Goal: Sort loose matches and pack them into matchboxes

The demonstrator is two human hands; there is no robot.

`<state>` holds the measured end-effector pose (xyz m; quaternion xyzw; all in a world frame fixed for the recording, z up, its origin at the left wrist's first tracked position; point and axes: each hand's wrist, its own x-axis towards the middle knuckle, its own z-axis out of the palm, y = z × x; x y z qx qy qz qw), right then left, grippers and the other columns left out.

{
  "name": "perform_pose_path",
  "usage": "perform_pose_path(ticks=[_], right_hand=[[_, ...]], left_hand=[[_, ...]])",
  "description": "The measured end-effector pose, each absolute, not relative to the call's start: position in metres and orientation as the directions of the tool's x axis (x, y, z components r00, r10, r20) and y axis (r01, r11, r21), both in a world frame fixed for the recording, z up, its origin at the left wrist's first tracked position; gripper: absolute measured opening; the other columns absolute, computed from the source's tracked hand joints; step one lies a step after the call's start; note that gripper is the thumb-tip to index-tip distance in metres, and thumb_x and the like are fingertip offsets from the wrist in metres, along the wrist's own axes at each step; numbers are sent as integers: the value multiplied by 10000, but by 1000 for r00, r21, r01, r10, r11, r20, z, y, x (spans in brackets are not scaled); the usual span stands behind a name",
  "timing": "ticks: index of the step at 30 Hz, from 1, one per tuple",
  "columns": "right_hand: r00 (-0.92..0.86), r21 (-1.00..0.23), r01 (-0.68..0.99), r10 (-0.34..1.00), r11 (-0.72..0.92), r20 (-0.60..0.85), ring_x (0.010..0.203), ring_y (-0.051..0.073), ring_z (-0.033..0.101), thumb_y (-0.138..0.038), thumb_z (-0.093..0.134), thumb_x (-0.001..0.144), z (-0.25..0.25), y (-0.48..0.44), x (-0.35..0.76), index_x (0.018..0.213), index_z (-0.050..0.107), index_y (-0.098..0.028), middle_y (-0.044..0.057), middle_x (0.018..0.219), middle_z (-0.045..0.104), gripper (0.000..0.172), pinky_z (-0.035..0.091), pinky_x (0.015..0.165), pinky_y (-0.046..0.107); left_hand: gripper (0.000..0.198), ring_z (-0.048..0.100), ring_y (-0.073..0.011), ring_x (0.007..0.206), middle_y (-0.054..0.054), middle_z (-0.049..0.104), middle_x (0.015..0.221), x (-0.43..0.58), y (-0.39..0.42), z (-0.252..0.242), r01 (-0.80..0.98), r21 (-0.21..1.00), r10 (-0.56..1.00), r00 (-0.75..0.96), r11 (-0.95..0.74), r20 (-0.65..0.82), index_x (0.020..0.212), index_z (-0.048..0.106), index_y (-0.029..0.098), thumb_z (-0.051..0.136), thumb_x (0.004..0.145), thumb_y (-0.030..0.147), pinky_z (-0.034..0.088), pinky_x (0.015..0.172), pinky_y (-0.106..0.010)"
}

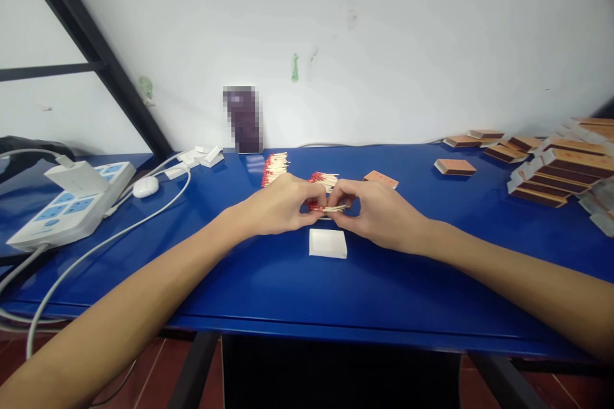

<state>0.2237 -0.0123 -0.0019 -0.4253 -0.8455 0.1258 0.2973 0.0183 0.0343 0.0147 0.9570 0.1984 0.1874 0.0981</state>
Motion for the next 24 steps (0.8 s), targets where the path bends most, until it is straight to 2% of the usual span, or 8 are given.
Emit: perform_pose_path(ticks=[6, 10, 17, 21, 24], right_hand=[[-539, -601, 587, 816, 542, 209, 647, 135, 616, -276, 616, 849, 20, -35, 225, 742, 598, -217, -16, 705, 678, 124, 455, 585, 264], [-588, -660, 545, 797, 517, 139, 634, 129, 618, -285, 621, 858, 17, -36, 225, 779, 621, -211, -5, 740, 689, 108, 448, 548, 255], [-593, -583, 567, 780, 582, 201, 612, 128, 608, -291, 629, 861, 10, -33, 226, 789, 623, -217, -12, 716, 683, 104, 445, 560, 250], [-610, -514, 590, 761, 623, 222, 606, 122, 589, -305, 602, 886, 8, -32, 228, 813, 631, -221, -17, 709, 673, 115, 414, 550, 244], [-623, -468, 597, 744, 651, 241, 606, 122, 574, -318, 606, 884, 8, -31, 228, 812, 646, -224, -8, 730, 670, 125, 400, 546, 247]], left_hand=[[76, 595, -80, 596, 30, 667, 689, 16, 11, 31, 301, 402, 411, 884, -865, 222, 810, 670, 163, 636, 828, 228, 425, 569, -207], [57, 588, -72, 576, 35, 668, 689, 16, 7, 30, 289, 434, 391, 905, -853, 166, 811, 668, 169, 634, 823, 214, 415, 548, -205], [65, 598, -93, 652, 19, 684, 761, 14, 11, 28, 311, 396, 394, 908, -864, 145, 846, 680, 181, 660, 813, 234, 434, 613, -229], [144, 591, -131, 747, 1, 671, 779, 13, 15, 26, 316, 324, 386, 905, -892, 180, 869, 701, 201, 674, 833, 337, 426, 666, -260], [190, 585, -132, 754, 3, 674, 794, 13, 16, 24, 321, 333, 394, 901, -887, 183, 886, 706, 211, 670, 840, 392, 425, 672, -266]])
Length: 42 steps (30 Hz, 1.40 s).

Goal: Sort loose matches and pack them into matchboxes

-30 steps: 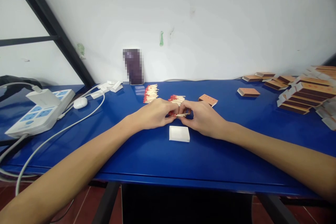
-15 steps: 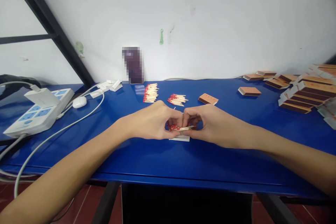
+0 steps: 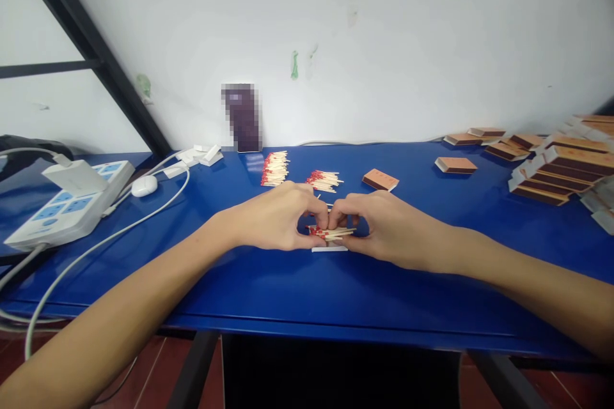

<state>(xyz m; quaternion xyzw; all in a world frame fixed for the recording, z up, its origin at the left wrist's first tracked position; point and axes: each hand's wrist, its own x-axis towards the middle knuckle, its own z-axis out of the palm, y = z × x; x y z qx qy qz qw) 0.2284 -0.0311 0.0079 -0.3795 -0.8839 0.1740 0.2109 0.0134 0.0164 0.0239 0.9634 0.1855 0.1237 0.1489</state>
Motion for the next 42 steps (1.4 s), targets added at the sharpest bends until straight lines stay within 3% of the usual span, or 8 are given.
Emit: perform_pose_path(ticks=[8, 18, 25, 35, 42], right_hand=[[-622, -439, 622, 749, 649, 226, 597, 124, 546, -277, 641, 841, 15, -30, 231, 812, 679, -237, -25, 688, 651, 62, 394, 565, 262], [-599, -457, 658, 784, 598, 163, 610, 129, 550, -314, 631, 842, 20, -30, 234, 862, 697, -240, -39, 627, 646, 101, 400, 604, 273], [-612, -501, 643, 782, 580, 119, 648, 138, 585, -294, 619, 830, 24, -30, 234, 917, 734, -233, -15, 718, 701, 157, 417, 601, 278], [-607, -605, 600, 791, 523, 82, 658, 136, 609, -370, 628, 836, 21, -27, 236, 914, 752, -213, 23, 858, 737, 214, 466, 629, 296], [-631, -642, 525, 762, 559, 146, 753, 153, 638, -375, 633, 853, 9, -23, 234, 914, 751, -216, 38, 882, 728, 207, 476, 620, 271]], left_hand=[[202, 594, -112, 698, 9, 696, 803, 13, 18, 25, 337, 361, 416, 894, -870, 167, 875, 717, 191, 701, 809, 382, 438, 656, -265], [155, 595, -112, 676, 7, 696, 776, 11, 18, 29, 333, 352, 406, 900, -875, 158, 835, 709, 187, 683, 792, 333, 428, 656, -254], [141, 604, -112, 691, 2, 697, 813, 5, 21, 34, 347, 367, 416, 900, -863, 129, 867, 688, 175, 631, 746, 222, 446, 644, -245], [150, 619, -116, 688, -24, 727, 806, 4, 28, 31, 348, 486, 409, 912, -802, 22, 862, 753, 173, 629, 829, 251, 458, 643, -245], [140, 622, -105, 664, -19, 715, 774, 8, 26, 26, 363, 539, 431, 902, -760, -1, 875, 722, 168, 609, 857, 249, 460, 620, -223]])
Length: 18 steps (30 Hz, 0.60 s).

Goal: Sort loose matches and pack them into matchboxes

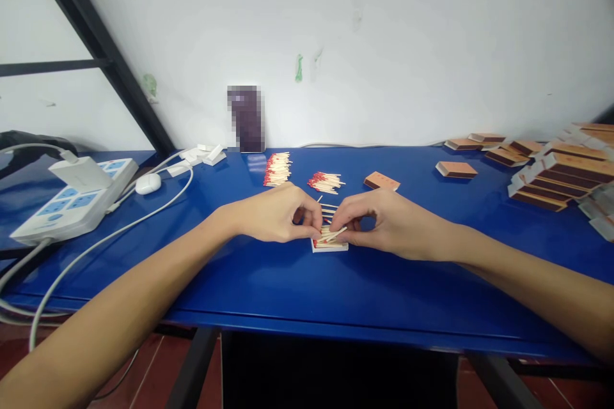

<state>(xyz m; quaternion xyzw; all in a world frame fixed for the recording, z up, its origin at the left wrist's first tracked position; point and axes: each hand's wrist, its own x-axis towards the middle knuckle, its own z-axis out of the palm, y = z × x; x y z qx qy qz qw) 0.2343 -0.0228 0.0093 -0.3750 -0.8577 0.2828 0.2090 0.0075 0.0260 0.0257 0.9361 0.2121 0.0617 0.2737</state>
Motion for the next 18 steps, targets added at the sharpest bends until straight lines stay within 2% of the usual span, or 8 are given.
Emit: perform_pose_path(ticks=[7, 11, 15, 18], right_hand=[[-635, -632, 530, 758, 566, 147, 726, 135, 611, -356, 672, 812, 16, -26, 235, 962, 706, -200, 23, 870, 683, 219, 499, 656, 273], [-648, -624, 538, 752, 566, 123, 725, 131, 612, -360, 671, 813, 24, -26, 239, 961, 690, -212, 18, 906, 683, 210, 498, 686, 291], [-658, -650, 551, 752, 523, 48, 707, 140, 620, -436, 661, 818, 25, -24, 241, 921, 692, -202, 18, 854, 683, 258, 496, 679, 310], [-660, -681, 554, 752, 480, -7, 721, 152, 630, -441, 674, 802, 24, -23, 241, 907, 698, -192, 23, 839, 688, 271, 507, 679, 315]], left_hand=[[141, 564, -84, 577, 12, 665, 685, 6, 26, 26, 371, 522, 445, 895, -768, 20, 901, 680, 169, 616, 850, 284, 412, 544, -203], [218, 535, -81, 552, 20, 654, 654, 6, 24, 28, 385, 522, 458, 889, -761, 14, 925, 674, 167, 627, 851, 367, 392, 544, -210], [385, 573, -100, 599, 6, 673, 710, 8, 23, 29, 422, 516, 478, 878, -746, -27, 1032, 692, 176, 718, 767, 454, 406, 572, -223], [408, 570, -97, 591, 8, 663, 712, 9, 22, 29, 428, 497, 479, 877, -755, -27, 1011, 717, 184, 768, 714, 459, 390, 550, -219]])
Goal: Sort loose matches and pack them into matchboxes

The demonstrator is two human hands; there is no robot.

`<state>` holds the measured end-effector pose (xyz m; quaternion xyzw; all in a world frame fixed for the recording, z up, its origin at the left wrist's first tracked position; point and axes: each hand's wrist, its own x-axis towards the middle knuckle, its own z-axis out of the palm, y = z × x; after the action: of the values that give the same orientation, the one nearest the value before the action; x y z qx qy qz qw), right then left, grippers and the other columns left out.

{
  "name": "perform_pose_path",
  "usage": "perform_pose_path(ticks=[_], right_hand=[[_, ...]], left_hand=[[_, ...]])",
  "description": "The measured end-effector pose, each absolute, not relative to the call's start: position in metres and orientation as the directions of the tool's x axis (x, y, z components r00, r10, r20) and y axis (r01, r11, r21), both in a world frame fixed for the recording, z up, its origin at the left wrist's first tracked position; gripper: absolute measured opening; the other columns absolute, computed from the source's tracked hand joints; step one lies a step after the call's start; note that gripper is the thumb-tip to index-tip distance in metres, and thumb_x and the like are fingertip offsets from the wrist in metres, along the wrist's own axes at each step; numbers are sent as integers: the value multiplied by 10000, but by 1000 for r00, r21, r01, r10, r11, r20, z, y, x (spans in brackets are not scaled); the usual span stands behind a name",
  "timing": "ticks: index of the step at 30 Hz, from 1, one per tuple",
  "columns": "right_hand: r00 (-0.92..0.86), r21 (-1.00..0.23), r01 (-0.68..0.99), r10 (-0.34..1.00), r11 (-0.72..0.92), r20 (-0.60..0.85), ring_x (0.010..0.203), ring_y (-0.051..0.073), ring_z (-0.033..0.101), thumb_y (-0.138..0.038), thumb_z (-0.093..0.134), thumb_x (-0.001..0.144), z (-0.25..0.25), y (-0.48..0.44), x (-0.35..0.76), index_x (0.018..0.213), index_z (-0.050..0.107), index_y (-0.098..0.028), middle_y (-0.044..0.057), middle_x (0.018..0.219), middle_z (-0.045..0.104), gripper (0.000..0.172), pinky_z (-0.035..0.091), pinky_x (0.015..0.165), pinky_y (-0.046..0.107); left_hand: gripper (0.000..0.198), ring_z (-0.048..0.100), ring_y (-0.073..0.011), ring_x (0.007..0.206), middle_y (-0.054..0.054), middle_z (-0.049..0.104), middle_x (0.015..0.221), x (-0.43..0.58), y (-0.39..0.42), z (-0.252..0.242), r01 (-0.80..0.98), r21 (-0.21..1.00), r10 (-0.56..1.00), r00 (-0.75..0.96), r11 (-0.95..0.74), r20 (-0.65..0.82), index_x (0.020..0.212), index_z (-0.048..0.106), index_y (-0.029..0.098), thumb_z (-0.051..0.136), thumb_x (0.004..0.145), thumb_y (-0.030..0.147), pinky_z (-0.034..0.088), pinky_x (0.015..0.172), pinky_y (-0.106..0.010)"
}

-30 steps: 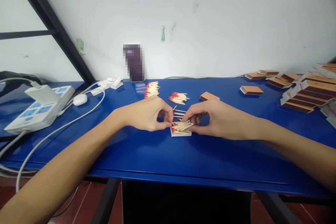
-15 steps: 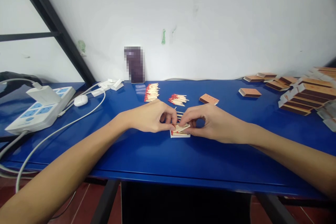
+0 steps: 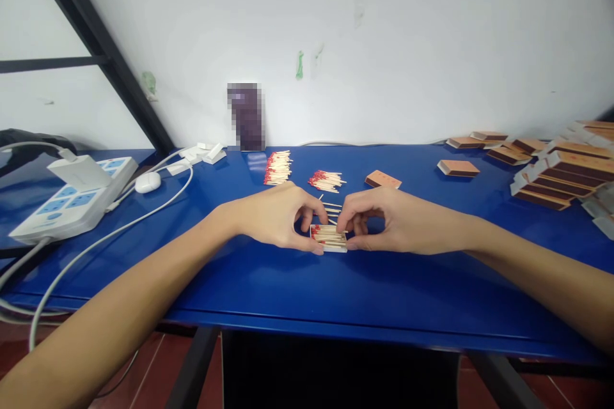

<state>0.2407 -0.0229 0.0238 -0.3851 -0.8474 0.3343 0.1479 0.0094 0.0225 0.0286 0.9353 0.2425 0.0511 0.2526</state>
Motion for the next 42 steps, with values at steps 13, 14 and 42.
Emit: perform_pose_path(ticks=[13, 14, 42], right_hand=[[-652, -764, 489, 758, 421, 0, 633, 122, 526, -506, 653, 823, 6, -17, 239, 945, 723, -209, -3, 718, 621, 329, 415, 564, 267], [-651, -766, 491, 759, 415, -5, 621, 118, 512, -505, 647, 829, 7, -17, 239, 953, 723, -216, -11, 698, 604, 324, 400, 552, 263], [-666, -793, 486, 743, 367, -64, 685, 132, 622, -455, 612, 866, 15, -20, 239, 1017, 651, -192, 21, 799, 681, 306, 479, 618, 275]], left_hand=[[390, 569, -100, 589, 1, 660, 719, 9, 22, 27, 410, 521, 473, 881, -749, -13, 976, 720, 175, 755, 725, 471, 385, 551, -227], [396, 571, -102, 590, -1, 663, 724, 9, 22, 27, 413, 524, 476, 879, -745, -17, 979, 717, 172, 753, 726, 474, 388, 555, -229], [307, 510, -86, 558, 22, 592, 660, 12, 20, 23, 369, 451, 432, 901, -812, 41, 905, 701, 176, 712, 762, 447, 371, 552, -227]])
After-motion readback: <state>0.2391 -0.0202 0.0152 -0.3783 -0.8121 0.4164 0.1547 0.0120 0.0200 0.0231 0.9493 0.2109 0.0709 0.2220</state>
